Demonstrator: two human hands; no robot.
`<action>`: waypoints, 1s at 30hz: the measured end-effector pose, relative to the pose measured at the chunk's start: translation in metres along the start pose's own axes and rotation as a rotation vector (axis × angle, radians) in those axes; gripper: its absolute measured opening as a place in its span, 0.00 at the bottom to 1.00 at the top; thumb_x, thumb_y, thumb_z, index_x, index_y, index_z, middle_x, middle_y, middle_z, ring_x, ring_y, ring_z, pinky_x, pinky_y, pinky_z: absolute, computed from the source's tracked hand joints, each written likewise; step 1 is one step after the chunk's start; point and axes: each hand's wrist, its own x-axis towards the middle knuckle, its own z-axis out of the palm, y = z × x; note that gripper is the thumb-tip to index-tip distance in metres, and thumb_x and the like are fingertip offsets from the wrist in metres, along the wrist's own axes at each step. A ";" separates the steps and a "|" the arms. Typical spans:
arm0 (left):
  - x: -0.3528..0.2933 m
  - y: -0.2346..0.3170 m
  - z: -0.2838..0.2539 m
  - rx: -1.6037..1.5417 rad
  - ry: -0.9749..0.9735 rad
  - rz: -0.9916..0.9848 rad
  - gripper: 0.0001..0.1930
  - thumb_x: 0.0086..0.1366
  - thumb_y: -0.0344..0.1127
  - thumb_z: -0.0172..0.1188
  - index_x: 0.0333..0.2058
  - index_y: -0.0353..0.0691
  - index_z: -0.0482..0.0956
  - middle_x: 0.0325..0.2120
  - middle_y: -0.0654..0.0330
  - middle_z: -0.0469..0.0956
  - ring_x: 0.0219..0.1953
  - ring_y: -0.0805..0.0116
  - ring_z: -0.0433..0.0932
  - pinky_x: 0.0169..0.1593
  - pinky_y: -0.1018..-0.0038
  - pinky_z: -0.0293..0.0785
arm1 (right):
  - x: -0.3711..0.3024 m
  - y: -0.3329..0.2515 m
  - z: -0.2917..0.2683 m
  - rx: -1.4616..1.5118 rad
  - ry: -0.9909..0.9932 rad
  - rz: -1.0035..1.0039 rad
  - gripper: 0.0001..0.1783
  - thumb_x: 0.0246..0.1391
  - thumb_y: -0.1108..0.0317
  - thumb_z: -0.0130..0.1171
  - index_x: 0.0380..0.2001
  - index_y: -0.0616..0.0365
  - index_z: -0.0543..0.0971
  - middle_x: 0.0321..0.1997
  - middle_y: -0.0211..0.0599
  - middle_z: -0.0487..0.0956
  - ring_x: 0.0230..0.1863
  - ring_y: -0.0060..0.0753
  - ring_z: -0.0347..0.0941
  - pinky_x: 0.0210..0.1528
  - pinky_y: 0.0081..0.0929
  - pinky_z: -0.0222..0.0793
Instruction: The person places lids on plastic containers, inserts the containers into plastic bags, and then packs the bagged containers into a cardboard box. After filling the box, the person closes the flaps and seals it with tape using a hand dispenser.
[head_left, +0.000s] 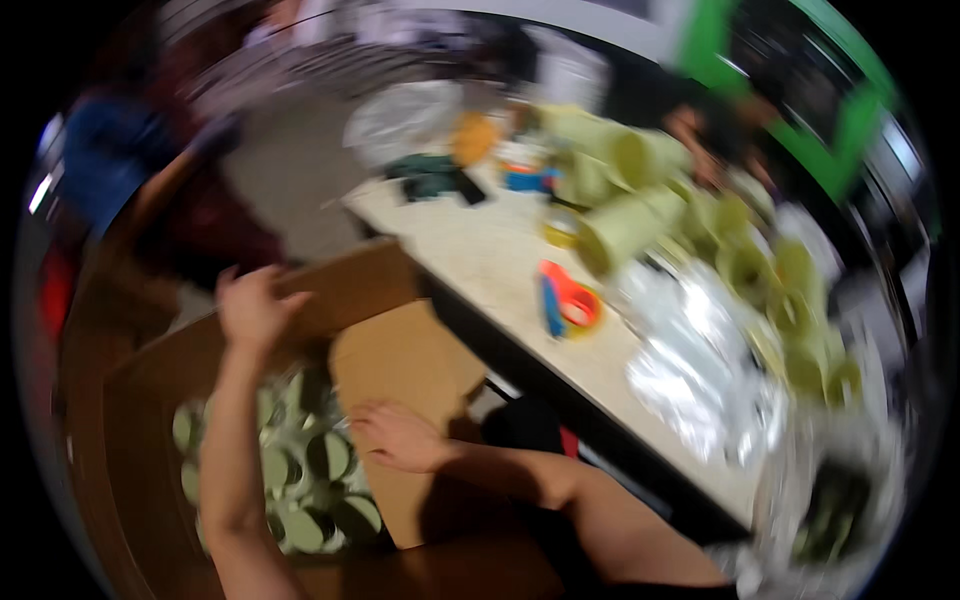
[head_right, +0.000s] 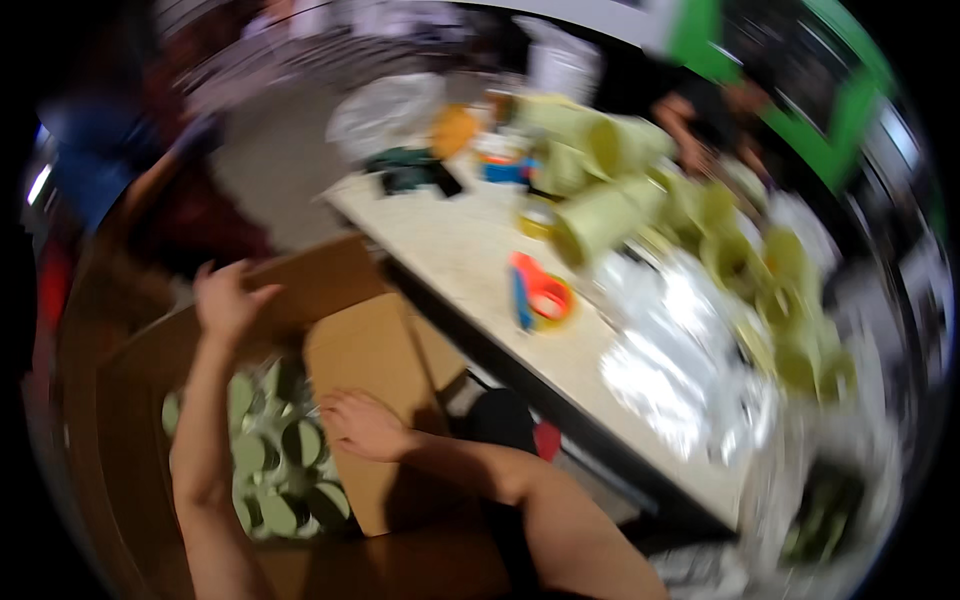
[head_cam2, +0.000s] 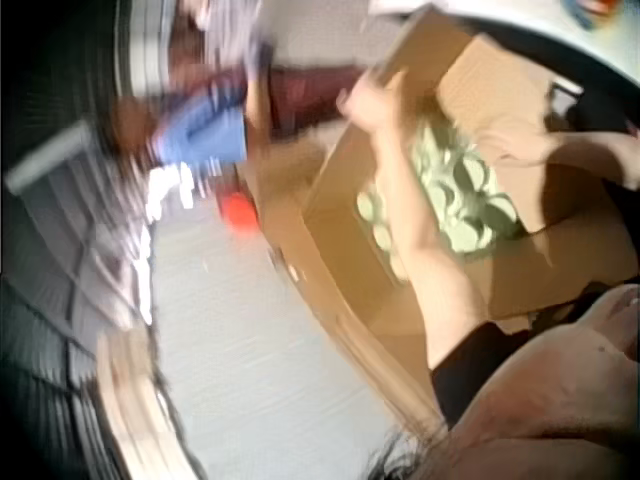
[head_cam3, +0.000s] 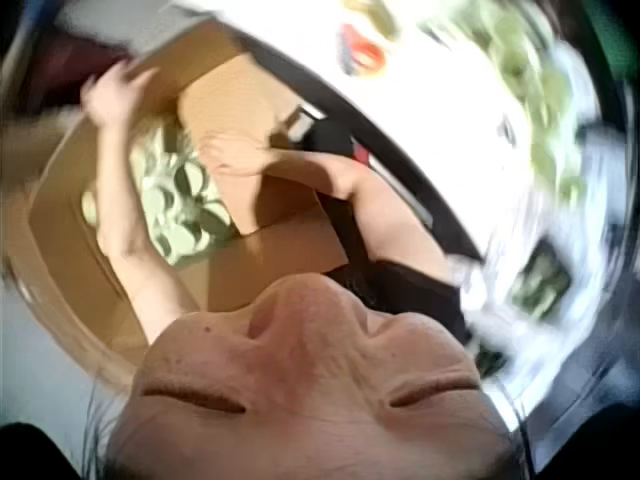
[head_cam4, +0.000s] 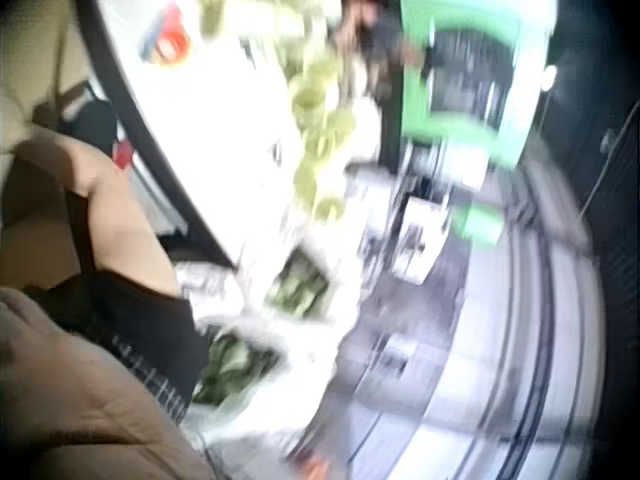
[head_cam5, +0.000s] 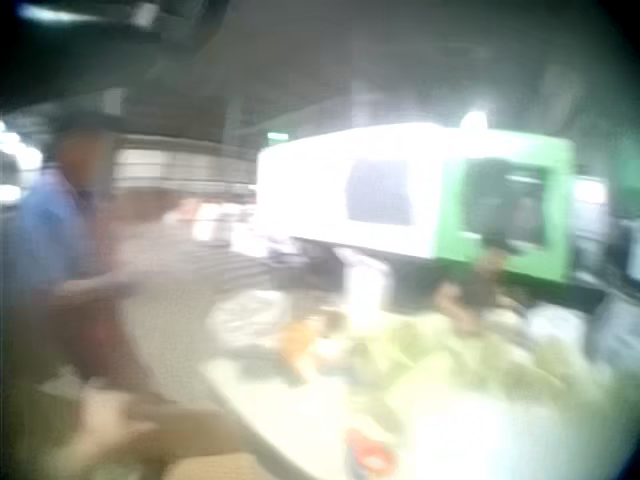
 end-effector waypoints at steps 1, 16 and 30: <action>-0.034 0.018 -0.007 -0.048 0.193 0.047 0.21 0.44 0.49 0.74 0.32 0.43 0.79 0.32 0.56 0.79 0.37 0.51 0.78 0.50 0.57 0.69 | 0.000 -0.010 -0.010 -0.003 0.124 -0.126 0.35 0.46 0.58 0.67 0.56 0.64 0.74 0.66 0.47 0.69 0.69 0.49 0.62 0.71 0.53 0.53; -0.284 -0.196 -0.154 0.467 -1.035 -0.840 0.48 0.47 0.64 0.70 0.55 0.28 0.69 0.44 0.48 0.82 0.43 0.54 0.83 0.46 0.62 0.80 | 0.102 -0.019 0.037 -0.294 -0.075 0.113 0.44 0.55 0.43 0.59 0.66 0.66 0.65 0.74 0.57 0.56 0.77 0.55 0.46 0.73 0.64 0.39; -0.361 0.040 -0.172 -0.025 -0.183 -0.145 0.29 0.58 0.68 0.55 0.39 0.46 0.82 0.39 0.61 0.77 0.45 0.58 0.74 0.60 0.48 0.59 | 0.208 -0.136 0.160 -0.375 -0.565 -0.500 0.53 0.54 0.40 0.59 0.75 0.51 0.49 0.80 0.32 0.45 0.80 0.40 0.36 0.75 0.57 0.37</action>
